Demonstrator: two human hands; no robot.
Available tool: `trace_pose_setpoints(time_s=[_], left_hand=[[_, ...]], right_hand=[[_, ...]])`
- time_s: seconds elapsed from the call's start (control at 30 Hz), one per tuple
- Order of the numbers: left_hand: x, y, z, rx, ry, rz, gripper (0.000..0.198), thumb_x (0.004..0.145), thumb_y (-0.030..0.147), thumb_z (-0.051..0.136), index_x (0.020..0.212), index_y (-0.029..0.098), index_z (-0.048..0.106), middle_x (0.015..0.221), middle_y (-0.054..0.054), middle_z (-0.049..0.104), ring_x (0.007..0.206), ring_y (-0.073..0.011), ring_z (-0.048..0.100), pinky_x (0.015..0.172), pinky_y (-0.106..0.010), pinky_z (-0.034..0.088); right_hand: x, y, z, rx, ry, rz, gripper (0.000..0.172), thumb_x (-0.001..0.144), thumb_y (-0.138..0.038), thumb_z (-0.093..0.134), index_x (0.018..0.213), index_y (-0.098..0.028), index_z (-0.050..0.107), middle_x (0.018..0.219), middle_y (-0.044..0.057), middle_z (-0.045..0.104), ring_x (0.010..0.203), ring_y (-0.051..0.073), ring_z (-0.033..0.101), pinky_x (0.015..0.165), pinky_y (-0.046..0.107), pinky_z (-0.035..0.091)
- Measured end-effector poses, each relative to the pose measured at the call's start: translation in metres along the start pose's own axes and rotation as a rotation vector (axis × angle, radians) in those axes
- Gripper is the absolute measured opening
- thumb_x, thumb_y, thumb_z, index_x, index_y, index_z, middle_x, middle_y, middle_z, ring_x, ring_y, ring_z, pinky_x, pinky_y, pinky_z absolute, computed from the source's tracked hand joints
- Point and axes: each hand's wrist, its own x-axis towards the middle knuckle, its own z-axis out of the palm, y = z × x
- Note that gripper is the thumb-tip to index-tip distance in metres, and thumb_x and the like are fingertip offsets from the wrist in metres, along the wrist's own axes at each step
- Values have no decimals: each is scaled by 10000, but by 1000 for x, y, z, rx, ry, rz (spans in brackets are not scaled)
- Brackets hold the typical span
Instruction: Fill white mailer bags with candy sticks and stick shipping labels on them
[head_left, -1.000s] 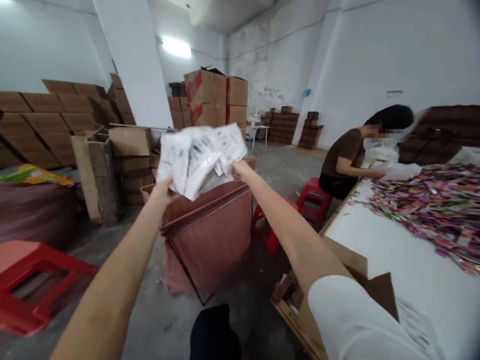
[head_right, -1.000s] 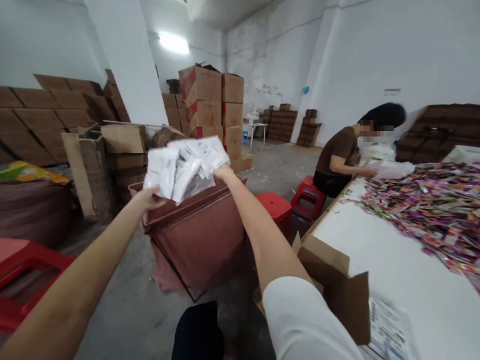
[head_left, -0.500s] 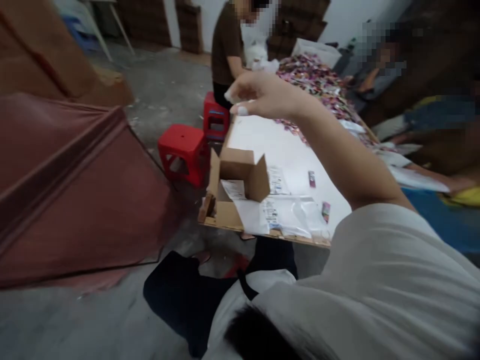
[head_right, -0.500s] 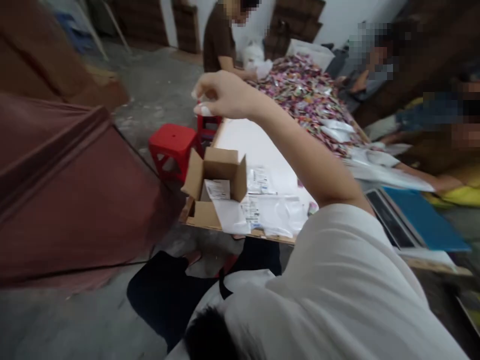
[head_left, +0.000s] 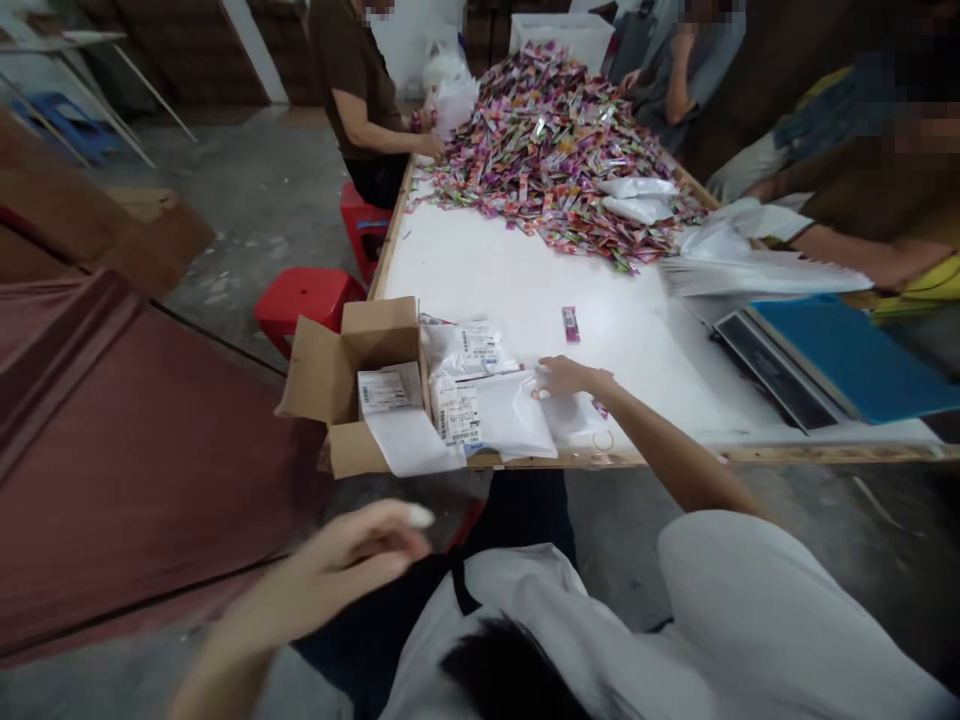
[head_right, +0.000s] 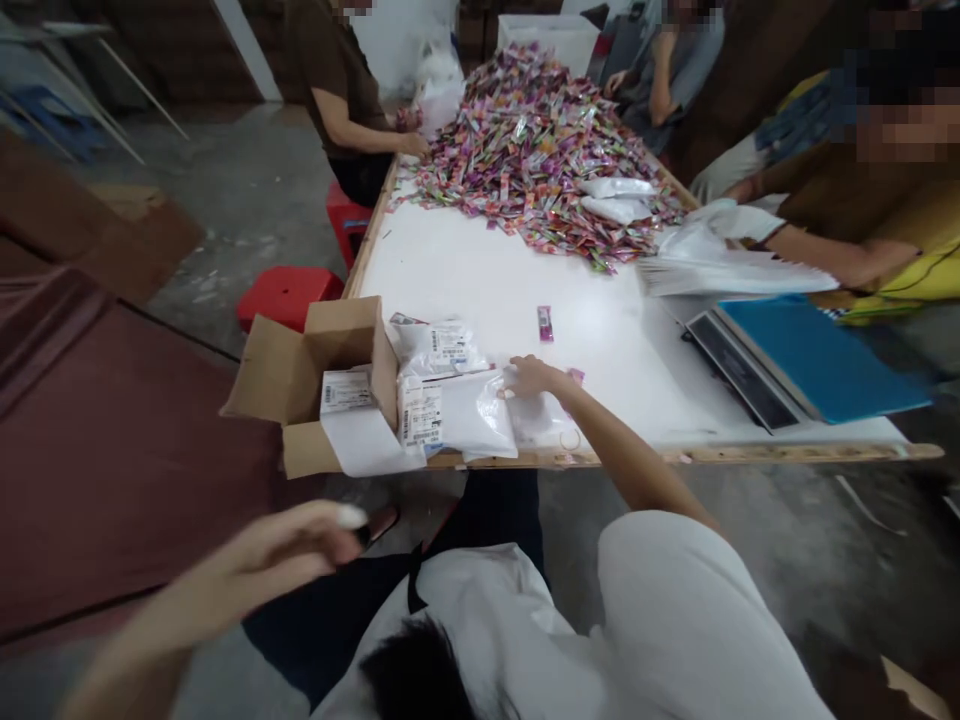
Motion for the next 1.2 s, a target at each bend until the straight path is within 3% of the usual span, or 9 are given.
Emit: trace_pose_setpoints(time_s=[0.17,0.3,0.5,0.63,0.77,0.87,0.97,1.1,1.2], left_hand=[[128,21,103,713,180,381,610,785,120,638,1380,211,540,1551,-164,413,1440,-332,356,1167,-520,290],[190,9,113,1107,323,290,651,782,-22,468,1417,121,483,1538,-230,403,1434,-357,361,1161,-548,274],[203,-12,113,1127,333,267,581,787,-1,442,1355,74,539,1494,-240,457,1417,-395,370,1135,-524,326],[183,-7,127,757,377,318,501,784,29,507,1273,106,590,1474,-224,483,1426,-362,367,1172,-517,285],[156,-2,150,-143,284,72,283,782,213,699,1060,186,652,1040,-142,732,964,-286,707,850,-404,574],[155,-3,160,-790,186,-268,276,757,225,763,998,163,644,885,-120,751,618,-189,704,535,-269,567],[169,-1,157,-1089,327,-454,39,877,152,630,901,123,637,858,-106,752,452,-105,625,398,-190,500],[190,5,148,-1341,451,-530,192,950,116,510,772,133,581,667,-26,695,323,-38,480,301,-125,390],[204,10,147,-1402,483,-549,302,962,187,537,663,152,511,507,22,574,298,-32,428,290,-115,343]], right_hand=[[-13,29,-10,-27,-166,74,661,545,-432,871,1117,-157,686,1151,158,696,1048,346,649,917,401,496],[-43,61,-33,93,-124,181,401,570,-471,818,820,-174,722,933,102,736,900,287,662,758,322,504],[-86,98,-66,416,44,283,396,508,-506,799,626,-155,659,570,-19,583,589,139,530,516,232,353],[-81,99,-108,744,246,233,395,470,-443,850,667,-165,651,536,-32,552,478,98,457,456,226,317],[-29,49,-122,1144,246,7,383,438,-370,862,678,-191,623,619,-25,626,562,127,557,546,235,444],[24,-17,-90,1186,30,-29,358,420,-303,866,648,-187,616,626,-34,640,620,134,587,607,232,479],[71,-66,-35,1104,-80,182,346,502,-360,869,612,-181,594,575,-18,625,604,151,572,589,259,480],[93,-71,19,1036,43,270,371,520,-372,875,601,-185,565,516,-36,568,583,140,537,560,249,439],[83,-54,26,1052,99,275,393,544,-430,847,603,-198,536,509,-45,539,559,131,523,553,247,433]])
